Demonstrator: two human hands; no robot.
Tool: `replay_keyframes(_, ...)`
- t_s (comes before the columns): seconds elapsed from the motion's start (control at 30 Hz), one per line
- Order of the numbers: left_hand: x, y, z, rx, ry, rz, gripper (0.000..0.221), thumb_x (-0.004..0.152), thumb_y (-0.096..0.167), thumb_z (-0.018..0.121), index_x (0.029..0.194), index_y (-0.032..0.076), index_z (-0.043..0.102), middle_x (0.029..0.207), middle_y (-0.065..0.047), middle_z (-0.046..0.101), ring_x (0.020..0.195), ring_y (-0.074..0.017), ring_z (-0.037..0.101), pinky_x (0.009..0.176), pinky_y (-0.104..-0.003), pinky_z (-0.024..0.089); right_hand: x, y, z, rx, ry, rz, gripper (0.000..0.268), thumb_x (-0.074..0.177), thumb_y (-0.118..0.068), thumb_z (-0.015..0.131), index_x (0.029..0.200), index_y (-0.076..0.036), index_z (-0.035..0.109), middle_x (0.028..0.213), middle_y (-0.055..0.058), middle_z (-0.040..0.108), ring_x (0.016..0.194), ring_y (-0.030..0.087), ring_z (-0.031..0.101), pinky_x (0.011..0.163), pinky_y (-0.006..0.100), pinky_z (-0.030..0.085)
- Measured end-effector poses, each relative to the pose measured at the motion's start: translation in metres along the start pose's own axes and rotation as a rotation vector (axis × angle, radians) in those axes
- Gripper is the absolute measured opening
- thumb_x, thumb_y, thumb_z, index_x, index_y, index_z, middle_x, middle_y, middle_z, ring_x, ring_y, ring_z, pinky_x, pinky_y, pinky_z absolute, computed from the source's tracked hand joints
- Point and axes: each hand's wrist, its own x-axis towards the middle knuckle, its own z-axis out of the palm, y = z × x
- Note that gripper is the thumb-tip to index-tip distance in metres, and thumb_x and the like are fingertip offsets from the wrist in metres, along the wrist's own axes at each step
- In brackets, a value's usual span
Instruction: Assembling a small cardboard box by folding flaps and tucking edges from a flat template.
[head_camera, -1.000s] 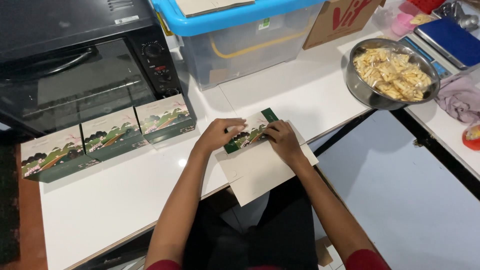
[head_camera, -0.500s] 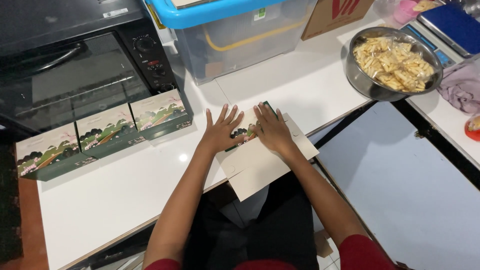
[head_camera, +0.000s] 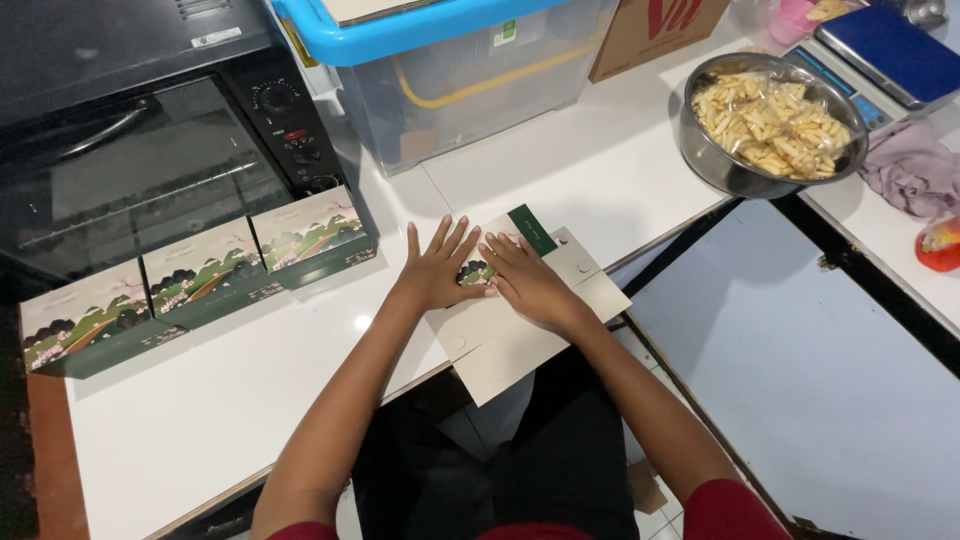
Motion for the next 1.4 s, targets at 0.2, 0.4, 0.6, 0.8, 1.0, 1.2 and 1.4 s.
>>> replay_keyframes(0.2, -0.010, 0.005, -0.003, -0.021, 0.080, 0.035, 0.099, 0.088, 0.087, 0.022, 0.164, 0.024, 0.014, 0.172, 0.000, 0.010, 0.158, -0.0197, 0.002, 0.125, -0.061, -0.008, -0.048, -0.039, -0.013, 0.120, -0.007, 0.111, 0.054, 0.107, -0.032, 0.039, 0.157, -0.012, 0.039, 0.166, 0.011, 0.031, 0.155, 0.026, 0.025, 0.128, 0.048, 0.009)
replay_keyframes(0.4, -0.004, 0.002, 0.014, -0.069, 0.182, 0.103, 0.093, 0.093, 0.076, 0.032, 0.161, 0.013, 0.025, 0.167, -0.011, 0.027, 0.155, -0.0247, 0.023, 0.128, -0.051, 0.011, -0.107, -0.065, 0.009, 0.210, 0.235, 0.243, 0.057, 0.104, -0.038, 0.052, 0.156, -0.017, 0.042, 0.167, 0.013, 0.025, 0.155, 0.032, 0.013, 0.124, 0.057, -0.005)
replay_keyframes(0.6, 0.003, -0.011, 0.031, -0.232, 0.296, 0.254, 0.091, 0.092, 0.065, 0.048, 0.162, 0.018, 0.015, 0.160, -0.027, 0.028, 0.149, -0.0450, 0.023, 0.117, -0.057, 0.022, -0.144, -0.054, 0.072, 0.860, 0.901, 0.647, 0.091, 0.084, -0.035, 0.071, 0.159, -0.023, 0.019, 0.157, 0.022, 0.029, 0.146, 0.034, 0.034, 0.114, 0.054, 0.036)
replay_keyframes(0.8, -0.027, -0.013, -0.013, -0.708, 0.496, 0.193, 0.048, 0.094, 0.024, 0.065, 0.141, 0.016, 0.059, 0.097, -0.014, 0.077, 0.081, -0.0278, 0.072, 0.070, -0.040, 0.056, -0.136, -0.057, 0.042, 1.252, 0.727, 0.596, 0.104, 0.088, -0.026, 0.067, 0.163, -0.027, -0.005, 0.124, 0.024, 0.063, 0.106, 0.030, 0.068, 0.085, 0.041, 0.054)
replay_keyframes(1.0, -0.033, -0.030, -0.018, -1.223, 0.602, 0.052, 0.041, 0.095, 0.007, 0.064, 0.135, 0.015, 0.065, 0.105, -0.012, 0.076, 0.088, -0.0228, 0.075, 0.069, -0.033, 0.063, -0.124, 0.015, 0.017, 1.141, 0.856, 0.530, 0.087, 0.085, 0.011, 0.049, 0.162, -0.015, 0.020, 0.111, 0.019, 0.064, 0.092, 0.024, 0.066, 0.078, 0.036, 0.057)
replay_keyframes(1.2, 0.004, -0.027, 0.028, -1.372, 0.630, -0.035, 0.055, 0.100, -0.001, 0.050, 0.150, 0.020, 0.050, 0.127, -0.018, 0.063, 0.093, -0.0212, 0.067, 0.079, -0.035, 0.059, -0.138, 0.018, -0.027, 0.848, 1.044, 0.482, 0.071, 0.103, -0.014, 0.052, 0.164, -0.013, 0.016, 0.160, 0.036, 0.021, 0.147, 0.055, 0.025, 0.117, 0.067, 0.025)
replay_keyframes(1.4, -0.037, 0.016, -0.014, -0.714, 0.545, -0.024, 0.032, 0.094, 0.004, 0.059, 0.125, 0.006, 0.068, 0.153, -0.028, 0.034, 0.142, -0.0456, 0.040, 0.110, -0.050, 0.048, -0.153, 0.003, -0.007, 0.234, 0.968, 0.553, 0.048, 0.096, -0.013, 0.067, 0.142, -0.009, 0.056, 0.147, 0.018, 0.045, 0.143, 0.042, 0.036, 0.120, 0.058, 0.022)
